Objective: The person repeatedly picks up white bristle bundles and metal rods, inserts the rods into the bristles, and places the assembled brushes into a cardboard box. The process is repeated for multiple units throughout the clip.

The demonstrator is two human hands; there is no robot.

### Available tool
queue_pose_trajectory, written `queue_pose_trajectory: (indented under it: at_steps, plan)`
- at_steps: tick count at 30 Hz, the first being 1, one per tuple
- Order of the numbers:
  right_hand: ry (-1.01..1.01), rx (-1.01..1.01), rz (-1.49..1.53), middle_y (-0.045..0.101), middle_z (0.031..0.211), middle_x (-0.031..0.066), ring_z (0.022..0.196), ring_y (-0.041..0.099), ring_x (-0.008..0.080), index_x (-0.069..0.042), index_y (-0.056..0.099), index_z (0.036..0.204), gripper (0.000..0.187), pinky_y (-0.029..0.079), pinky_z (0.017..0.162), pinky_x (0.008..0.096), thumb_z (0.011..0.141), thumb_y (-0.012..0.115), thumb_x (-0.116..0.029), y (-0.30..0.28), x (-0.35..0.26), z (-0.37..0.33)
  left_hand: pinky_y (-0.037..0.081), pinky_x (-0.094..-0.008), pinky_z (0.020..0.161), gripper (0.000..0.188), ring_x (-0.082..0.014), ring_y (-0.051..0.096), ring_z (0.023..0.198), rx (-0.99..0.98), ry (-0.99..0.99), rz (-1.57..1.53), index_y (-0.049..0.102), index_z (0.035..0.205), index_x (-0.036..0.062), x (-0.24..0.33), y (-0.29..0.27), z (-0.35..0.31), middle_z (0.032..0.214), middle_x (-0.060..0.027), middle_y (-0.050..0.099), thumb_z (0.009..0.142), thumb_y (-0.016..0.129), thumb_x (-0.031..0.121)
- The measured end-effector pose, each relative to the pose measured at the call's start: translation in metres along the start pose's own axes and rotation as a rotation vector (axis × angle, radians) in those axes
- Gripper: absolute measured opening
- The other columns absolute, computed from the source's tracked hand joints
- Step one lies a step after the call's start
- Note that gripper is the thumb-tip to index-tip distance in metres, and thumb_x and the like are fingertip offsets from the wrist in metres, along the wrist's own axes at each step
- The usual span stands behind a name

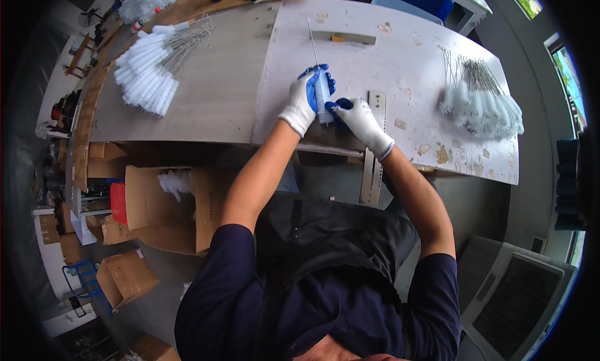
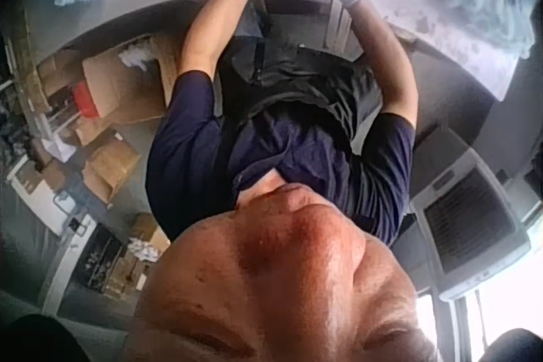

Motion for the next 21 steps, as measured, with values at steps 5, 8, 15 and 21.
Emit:
queue_pose_trajectory:
  at_steps: [5, 8, 15, 21]
  plan:
    - [0.012, 0.07, 0.094, 0.075, 0.092, 0.0206, 0.085, 0.073, 0.0307, 0.002, 0.073, 0.106, 0.028, 0.054, 0.079, 0.0397, 0.09, 0.067, -0.02, -0.012, 0.021, -0.003, 0.058, -0.0406, 0.065, 0.024, -0.0235, 0.065, 0.074, 0.194, -0.085, 0.2, 0.068, 0.119, 0.0064, -0.003, 0.029, -0.011, 0.089, -0.0087, 0.065, 0.099, 0.059, 0.016]
    - [0.087, 0.113, 0.194, 0.074, 0.09, 0.0196, 0.084, 0.072, 0.0304, 0.001, 0.074, 0.104, 0.028, 0.054, 0.078, 0.0394, 0.09, 0.066, -0.022, -0.012, 0.047, 0.008, 0.055, -0.0389, 0.058, 0.022, -0.0217, 0.062, 0.065, 0.24, -0.022, 0.218, 0.071, 0.112, 0.0051, -0.004, 0.039, -0.005, 0.081, -0.0071, 0.064, 0.097, 0.058, 0.014]
    - [0.021, 0.148, -0.187, 0.073, 0.094, 0.0193, 0.089, 0.071, 0.0367, -0.004, 0.074, 0.1, 0.031, 0.054, 0.081, 0.0437, 0.092, 0.066, -0.033, -0.011, 0.015, -0.005, 0.05, -0.0337, 0.053, 0.021, -0.0182, 0.06, 0.061, 0.233, 0.023, 0.264, 0.073, 0.109, 0.0038, -0.005, 0.034, -0.001, 0.076, -0.0046, 0.061, 0.096, 0.057, 0.011]
    - [-0.076, 0.107, -0.286, 0.073, 0.091, 0.0181, 0.091, 0.07, 0.0363, -0.006, 0.074, 0.101, 0.03, 0.054, 0.082, 0.0451, 0.092, 0.066, -0.034, -0.013, 0.018, -0.009, 0.054, -0.0335, 0.057, 0.021, -0.0185, 0.062, 0.064, 0.196, 0.037, 0.348, 0.074, 0.11, 0.0041, -0.01, 0.04, -0.002, 0.078, -0.0046, 0.063, 0.096, 0.059, 0.01]
Point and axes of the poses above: each hand's wrist, its own z-axis towards the middle knuckle, its own y-axis out of the palm, x = y × z, the point moved 5 cm from there along z, towards the middle knuckle
